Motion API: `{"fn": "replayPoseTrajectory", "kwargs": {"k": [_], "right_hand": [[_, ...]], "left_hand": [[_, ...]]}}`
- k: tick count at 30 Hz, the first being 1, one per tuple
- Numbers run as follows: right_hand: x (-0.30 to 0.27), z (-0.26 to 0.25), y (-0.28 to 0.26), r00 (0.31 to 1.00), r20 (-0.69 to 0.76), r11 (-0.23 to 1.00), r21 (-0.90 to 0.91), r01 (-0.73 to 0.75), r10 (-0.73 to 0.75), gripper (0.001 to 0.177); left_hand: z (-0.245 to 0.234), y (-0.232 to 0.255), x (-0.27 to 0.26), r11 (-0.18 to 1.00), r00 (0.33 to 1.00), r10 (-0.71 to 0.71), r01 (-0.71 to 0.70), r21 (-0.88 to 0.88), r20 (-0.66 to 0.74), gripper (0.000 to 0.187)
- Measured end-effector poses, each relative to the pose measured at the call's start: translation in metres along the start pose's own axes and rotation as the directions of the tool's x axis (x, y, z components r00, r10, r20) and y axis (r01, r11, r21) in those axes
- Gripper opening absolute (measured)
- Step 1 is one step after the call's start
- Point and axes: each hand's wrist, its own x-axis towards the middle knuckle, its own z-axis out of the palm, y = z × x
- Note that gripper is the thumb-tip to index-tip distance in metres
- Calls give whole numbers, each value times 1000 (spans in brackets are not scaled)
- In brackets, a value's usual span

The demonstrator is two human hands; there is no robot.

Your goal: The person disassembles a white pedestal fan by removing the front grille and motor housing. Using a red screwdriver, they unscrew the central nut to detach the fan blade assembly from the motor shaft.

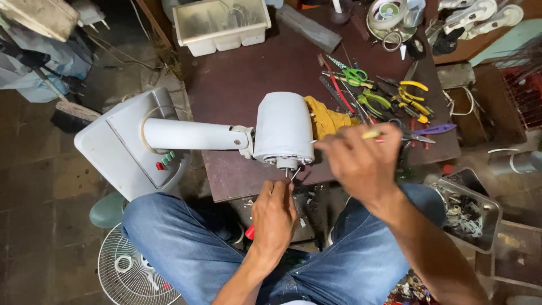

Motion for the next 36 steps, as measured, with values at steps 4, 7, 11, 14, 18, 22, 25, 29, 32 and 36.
{"fn": "replayPoseTrajectory", "kwargs": {"k": [4, 7, 11, 14, 18, 22, 25, 29, 32, 36], "right_hand": [[-7, -11, 17, 986, 6, 979, 117, -166, 166, 13], [-36, 1, 16, 895, 150, 840, 308, -447, 421, 13], [-81, 26, -14, 453, 521, 181, 490, -853, 723, 13], [-93, 37, -28, 225, 702, -172, 447, -878, 675, 25], [-71, 41, -26, 507, 606, 120, 562, -818, 613, 77], [-43, 36, -19, 633, 651, 191, 619, -762, 418, 98], [-31, 40, -18, 528, 809, -46, 557, -830, 258, 94], [-29, 45, -26, 528, 819, -46, 550, -834, 225, 100], [-36, 56, -24, 586, 778, 56, 591, -805, 227, 106], [-45, 70, -20, 620, 741, 185, 592, -784, 256, 101]], "left_hand": [[8, -3, 1, 995, 997, 61, -56, 84, -52, 12], [11, 0, 5, 990, 994, 85, -76, 119, -71, 10], [10, -11, 13, 999, 976, 46, -47, 3, -214, 16], [-11, -24, 26, 999, 947, -32, 23, -31, -319, 20], [-59, -62, 52, 992, 915, -124, 109, -61, -384, 19], [-67, -120, 77, 604, 717, -682, 439, -665, -146, 32], [-69, -146, 91, 246, 709, -687, 433, -867, 160, 38], [-62, -136, 95, 212, 659, -743, 401, -892, 120, 45], [-79, -103, 99, 304, 638, -769, 431, -850, 49, 54], [-89, -110, 104, 274, 653, -745, 489, -828, 138, 58]]}}
